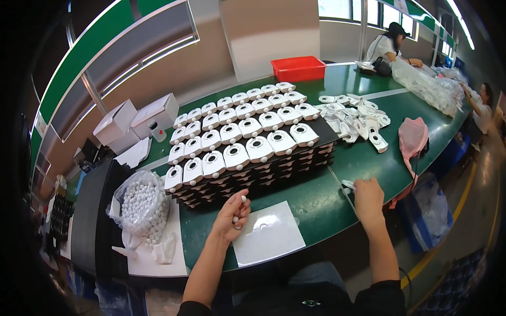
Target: Assembling LED light fixtures by inserting small white components into plastic housings and stacking the finished units.
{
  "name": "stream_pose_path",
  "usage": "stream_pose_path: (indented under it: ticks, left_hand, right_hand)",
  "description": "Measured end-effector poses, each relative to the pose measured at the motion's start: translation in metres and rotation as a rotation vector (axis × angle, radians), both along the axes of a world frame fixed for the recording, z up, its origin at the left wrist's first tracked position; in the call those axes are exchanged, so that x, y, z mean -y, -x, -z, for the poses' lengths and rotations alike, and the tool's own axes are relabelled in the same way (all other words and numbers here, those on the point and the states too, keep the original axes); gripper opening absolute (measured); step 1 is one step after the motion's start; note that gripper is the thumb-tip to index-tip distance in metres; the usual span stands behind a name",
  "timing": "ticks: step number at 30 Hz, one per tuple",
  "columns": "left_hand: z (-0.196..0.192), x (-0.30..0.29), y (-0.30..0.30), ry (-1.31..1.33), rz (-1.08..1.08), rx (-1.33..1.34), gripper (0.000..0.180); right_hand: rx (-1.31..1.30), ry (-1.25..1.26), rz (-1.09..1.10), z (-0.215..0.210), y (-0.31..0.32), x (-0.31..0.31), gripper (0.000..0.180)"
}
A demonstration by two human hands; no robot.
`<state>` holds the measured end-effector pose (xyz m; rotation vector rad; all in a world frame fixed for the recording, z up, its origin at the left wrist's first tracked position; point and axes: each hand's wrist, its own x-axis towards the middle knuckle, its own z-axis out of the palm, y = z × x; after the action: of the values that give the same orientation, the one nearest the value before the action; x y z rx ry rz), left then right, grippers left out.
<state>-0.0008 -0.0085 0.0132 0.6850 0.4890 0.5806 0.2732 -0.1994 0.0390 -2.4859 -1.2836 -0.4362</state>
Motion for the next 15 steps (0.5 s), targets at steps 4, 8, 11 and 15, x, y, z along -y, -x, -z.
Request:
stream_pose_path:
  ticks: [4, 8, 11, 15]
  left_hand:
    - [0.0, -0.001, 0.0, -0.02, -0.011, 0.023, 0.031]
    - [0.003, -0.004, 0.002, -0.072, 0.004, 0.013, 0.03]
    - [0.001, -0.003, 0.0, -0.08, 0.004, -0.007, 0.027]
    - [-0.001, -0.003, 0.001, -0.045, -0.014, -0.03, 0.023]
  right_hand:
    - [-0.206, -0.31, -0.334, -0.014, 0.047, -0.022, 0.009]
    - [-1.158, -0.452, -0.606, 0.027, 0.09, -0.043, 0.011]
    - [-1.345, -0.469, -0.637, 0.05, 0.112, -0.05, 0.013]
    - [-1.256, -0.413, -0.658, 0.054, 0.126, -0.053, 0.013]
